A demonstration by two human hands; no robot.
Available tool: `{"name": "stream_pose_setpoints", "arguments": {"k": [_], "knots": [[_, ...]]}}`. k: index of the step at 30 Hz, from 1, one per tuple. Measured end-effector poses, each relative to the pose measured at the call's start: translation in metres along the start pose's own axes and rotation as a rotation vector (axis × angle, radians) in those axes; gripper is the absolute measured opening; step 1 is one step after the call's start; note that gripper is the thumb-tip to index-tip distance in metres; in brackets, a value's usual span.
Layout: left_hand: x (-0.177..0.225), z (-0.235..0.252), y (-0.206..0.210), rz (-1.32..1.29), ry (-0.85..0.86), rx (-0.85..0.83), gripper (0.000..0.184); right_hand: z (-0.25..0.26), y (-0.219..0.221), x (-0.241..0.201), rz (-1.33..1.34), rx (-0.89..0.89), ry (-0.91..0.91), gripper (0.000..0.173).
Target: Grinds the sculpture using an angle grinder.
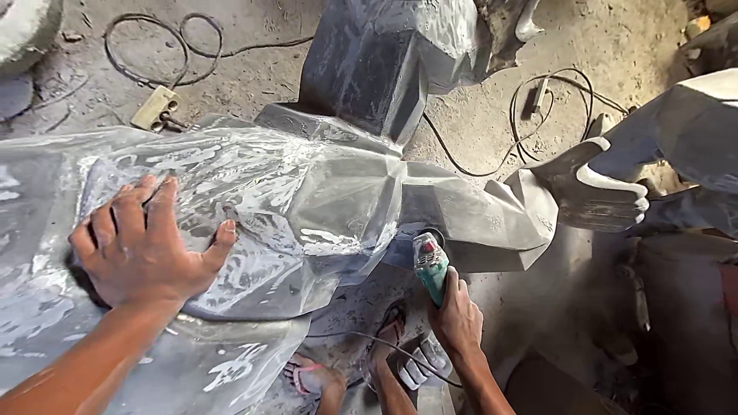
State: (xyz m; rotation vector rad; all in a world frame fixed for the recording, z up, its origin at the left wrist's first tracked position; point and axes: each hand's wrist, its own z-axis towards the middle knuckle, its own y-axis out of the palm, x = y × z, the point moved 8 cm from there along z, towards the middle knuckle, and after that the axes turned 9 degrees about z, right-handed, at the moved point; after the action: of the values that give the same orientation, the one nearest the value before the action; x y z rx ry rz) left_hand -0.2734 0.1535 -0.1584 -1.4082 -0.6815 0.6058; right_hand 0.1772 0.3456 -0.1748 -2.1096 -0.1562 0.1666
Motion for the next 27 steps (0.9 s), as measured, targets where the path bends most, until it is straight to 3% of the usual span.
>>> {"name": "stream_pose_setpoints", "arguments": {"k": [8, 13, 20, 27], "knots": [[-0.006, -0.002, 0.007, 0.038, 0.012, -0.005, 0.1, 0.065, -0.039, -0.055, 0.154, 0.03, -0.008, 0.072], [-0.011, -0.005, 0.012, 0.035, 0.012, 0.017, 0.097, 0.078, -0.056, -0.077, 0.197, 0.033, -0.061, 0.073], [-0.006, -0.002, 0.005, 0.021, 0.01, 0.009, 0.099, 0.059, -0.032, -0.053, 0.06, -0.185, -0.031, 0.068], [0.007, -0.002, -0.005, 0.051, 0.043, 0.021, 0.098, 0.059, -0.071, 0.014, 0.365, 0.058, 0.131, 0.067]]}}
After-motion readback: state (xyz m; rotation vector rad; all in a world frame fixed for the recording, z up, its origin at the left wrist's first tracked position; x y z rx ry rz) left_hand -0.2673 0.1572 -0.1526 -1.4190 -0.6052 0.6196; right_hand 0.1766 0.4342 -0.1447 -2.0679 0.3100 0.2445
